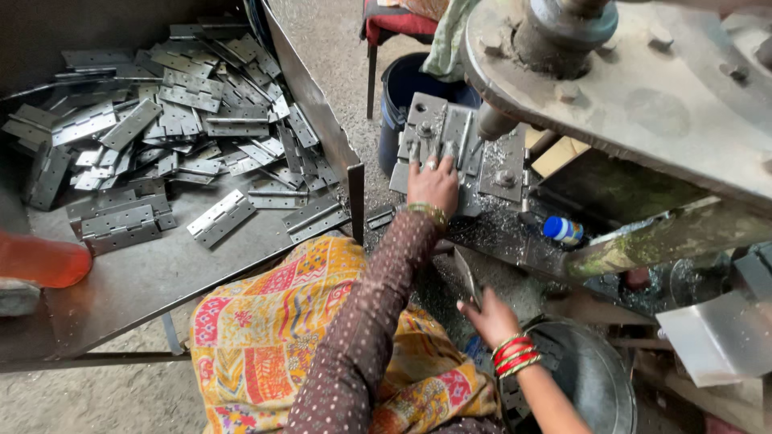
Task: The person sits on the floor and repeatedly picks up metal hinge pieces from a bin, places them into a press machine, and operates the lever to process them. The person then removes the processed pieces and places them back into the bin.
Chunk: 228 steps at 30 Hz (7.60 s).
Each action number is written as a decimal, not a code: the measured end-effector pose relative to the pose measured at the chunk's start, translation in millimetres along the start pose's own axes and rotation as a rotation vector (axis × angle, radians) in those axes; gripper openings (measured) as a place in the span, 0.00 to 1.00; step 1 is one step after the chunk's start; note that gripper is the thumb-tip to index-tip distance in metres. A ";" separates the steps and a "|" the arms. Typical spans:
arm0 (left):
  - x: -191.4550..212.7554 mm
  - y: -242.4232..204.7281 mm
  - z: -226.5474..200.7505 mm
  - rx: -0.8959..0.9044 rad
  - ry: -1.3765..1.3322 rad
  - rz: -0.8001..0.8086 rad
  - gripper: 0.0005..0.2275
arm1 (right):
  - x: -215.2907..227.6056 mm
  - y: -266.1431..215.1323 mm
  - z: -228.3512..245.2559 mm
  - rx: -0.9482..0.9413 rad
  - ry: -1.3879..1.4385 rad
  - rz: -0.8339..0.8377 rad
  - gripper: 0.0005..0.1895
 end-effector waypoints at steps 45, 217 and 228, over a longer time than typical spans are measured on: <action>7.9 -54.3 -36.1 -0.260 0.245 -0.912 0.04 | 60.9 -61.8 59.4 -0.038 0.208 -0.218 0.25; -178.7 -293.8 343.7 0.893 0.378 -0.586 0.28 | 51.6 -37.1 53.3 -0.105 -0.265 -0.354 0.36; -204.1 -274.6 329.2 0.924 0.033 -0.246 0.15 | 57.2 -55.6 63.7 0.054 -0.261 -0.447 0.28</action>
Point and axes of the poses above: each hand's wrist, its own y-axis towards the middle knuckle, its own x-axis out of the back of the hand, z = x × y, the point moved 1 cm from there along y, towards the middle knuckle, and after that the axes turned 15 degrees about -x, right-handed, at the moved point
